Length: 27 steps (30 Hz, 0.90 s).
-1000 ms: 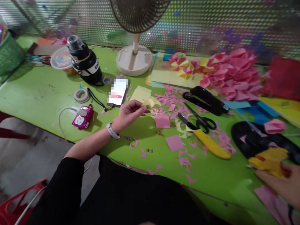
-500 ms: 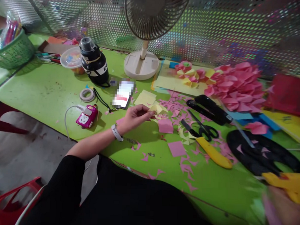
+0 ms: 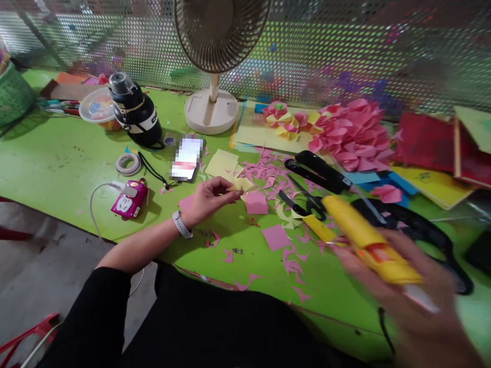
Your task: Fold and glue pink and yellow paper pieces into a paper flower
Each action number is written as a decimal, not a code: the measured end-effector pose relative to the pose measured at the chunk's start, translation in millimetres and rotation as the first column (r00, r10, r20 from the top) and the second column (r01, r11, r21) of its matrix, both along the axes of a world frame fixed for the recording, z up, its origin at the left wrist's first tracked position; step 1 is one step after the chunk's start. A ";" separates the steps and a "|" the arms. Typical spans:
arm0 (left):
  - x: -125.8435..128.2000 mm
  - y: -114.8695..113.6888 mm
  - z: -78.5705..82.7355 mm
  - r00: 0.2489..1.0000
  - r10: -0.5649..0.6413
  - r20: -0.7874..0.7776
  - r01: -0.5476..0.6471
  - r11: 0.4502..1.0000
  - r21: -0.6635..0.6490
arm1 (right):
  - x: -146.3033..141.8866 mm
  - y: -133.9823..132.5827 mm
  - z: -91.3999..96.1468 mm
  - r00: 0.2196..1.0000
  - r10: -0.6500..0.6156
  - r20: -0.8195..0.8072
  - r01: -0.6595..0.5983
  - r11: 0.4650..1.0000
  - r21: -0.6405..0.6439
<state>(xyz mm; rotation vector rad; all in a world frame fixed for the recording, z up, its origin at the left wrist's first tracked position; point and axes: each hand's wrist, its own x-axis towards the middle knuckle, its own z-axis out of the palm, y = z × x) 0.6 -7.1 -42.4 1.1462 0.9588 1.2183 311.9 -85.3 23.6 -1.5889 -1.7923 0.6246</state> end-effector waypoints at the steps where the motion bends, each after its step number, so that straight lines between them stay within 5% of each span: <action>1: 0.4 -1.2 -0.2 1.000 0.001 -0.026 -0.001 1.000 0.005 | -13.7 4.1 -1.1 0.996 0.084 0.015 -0.084 0.996 0.010; 7: 2.3 -7.0 0.3 0.992 0.004 -0.128 0.005 0.998 0.064 | -53.8 19.9 -8.6 0.928 0.372 0.000 -0.372 0.928 -0.013; 13: 5.3 -11.0 1.9 0.984 0.005 -0.180 0.020 0.991 0.134 | -58.4 22.6 -25.1 0.923 0.385 0.001 -0.384 0.921 -0.057; 27: 0.5 -11.0 1.5 0.937 0.074 -0.341 0.046 0.942 0.332 | -61.4 25.9 -18.0 0.909 0.414 0.047 -0.411 0.909 -0.061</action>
